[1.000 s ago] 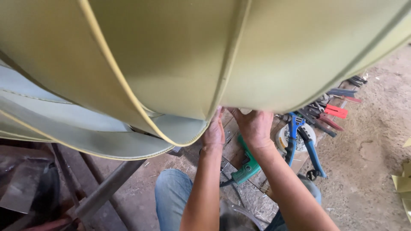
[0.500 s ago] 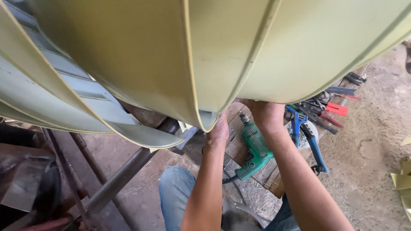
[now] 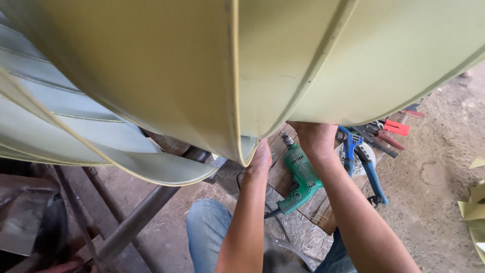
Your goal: Riveting large curved metal sheets together using a power drill and a hand rivet gun.
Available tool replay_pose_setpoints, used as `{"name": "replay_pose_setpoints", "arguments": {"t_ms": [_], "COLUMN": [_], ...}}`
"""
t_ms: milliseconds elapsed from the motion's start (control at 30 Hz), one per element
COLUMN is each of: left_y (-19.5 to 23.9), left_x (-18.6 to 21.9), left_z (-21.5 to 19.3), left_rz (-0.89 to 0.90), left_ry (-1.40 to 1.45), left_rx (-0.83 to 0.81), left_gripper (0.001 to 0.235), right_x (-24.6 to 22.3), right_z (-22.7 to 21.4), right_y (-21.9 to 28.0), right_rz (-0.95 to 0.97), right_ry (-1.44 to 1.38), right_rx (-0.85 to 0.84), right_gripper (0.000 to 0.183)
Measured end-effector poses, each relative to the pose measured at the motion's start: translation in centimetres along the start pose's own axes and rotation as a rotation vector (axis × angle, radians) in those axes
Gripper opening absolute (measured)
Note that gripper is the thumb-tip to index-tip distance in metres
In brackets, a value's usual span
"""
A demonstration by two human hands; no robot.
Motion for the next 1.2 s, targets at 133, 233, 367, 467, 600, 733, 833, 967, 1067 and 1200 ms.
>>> {"name": "replay_pose_setpoints", "arguments": {"t_ms": [133, 233, 367, 467, 600, 733, 833, 967, 1067, 1200], "left_y": [-0.1, 0.0, 0.2, 0.4, -0.2, 0.3, 0.8, -0.6, -0.6, -1.1], "left_x": [-0.4, -0.9, -2.1, -2.2, 1.3, -0.2, -1.1, -0.3, -0.7, -1.7], "left_z": [0.5, 0.2, -0.2, 0.1, 1.2, 0.4, -1.1, 0.7, -0.4, -0.8], "left_rz": [-0.018, -0.012, -0.101, -0.204, -0.142, -0.183, -0.181, -0.163, -0.203, -0.204], "left_ry": [0.124, 0.090, 0.025, 0.126, 0.125, -0.082, -0.132, 0.012, -0.067, -0.023], "left_rx": [-0.014, 0.032, 0.018, 0.023, 0.030, 0.088, 0.091, 0.078, 0.077, 0.079], "left_gripper": [0.088, 0.090, 0.086, 0.080, 0.072, 0.062, 0.030, 0.021, 0.019, 0.023], "right_x": [0.4, -0.6, -3.8, -5.8, -1.7, 5.0, 8.3, 8.2, 7.6, 9.6], "right_z": [0.6, 2.8, 5.4, 8.7, -0.5, -11.9, -14.9, -14.9, -15.0, -18.4], "right_y": [-0.2, 0.0, 2.1, 5.7, 17.6, 26.8, 28.3, 24.9, 23.0, 23.6], "right_rz": [0.017, -0.004, -0.308, -0.513, 0.043, 0.204, 0.486, 0.599, 0.583, 0.514], "right_ry": [-0.187, -0.159, 0.735, 1.420, 1.399, 1.466, 1.278, 1.057, 1.143, 1.164], "right_rx": [-0.034, 0.108, 0.281, 0.280, 0.534, 0.718, 0.806, 0.953, 1.002, 0.966], "right_gripper": [0.059, 0.062, 0.069, 0.068, 0.047, 0.078, 0.081, 0.083, 0.086, 0.094]}}
Point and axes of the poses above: each hand's wrist, its own y-axis away from the middle knuckle, its own z-axis out of the palm, x = y × z, the point moved 6 cm from there along -y, towards the middle knuckle, and after that the axes turned 8 degrees about -y, right-handed, at the moved point
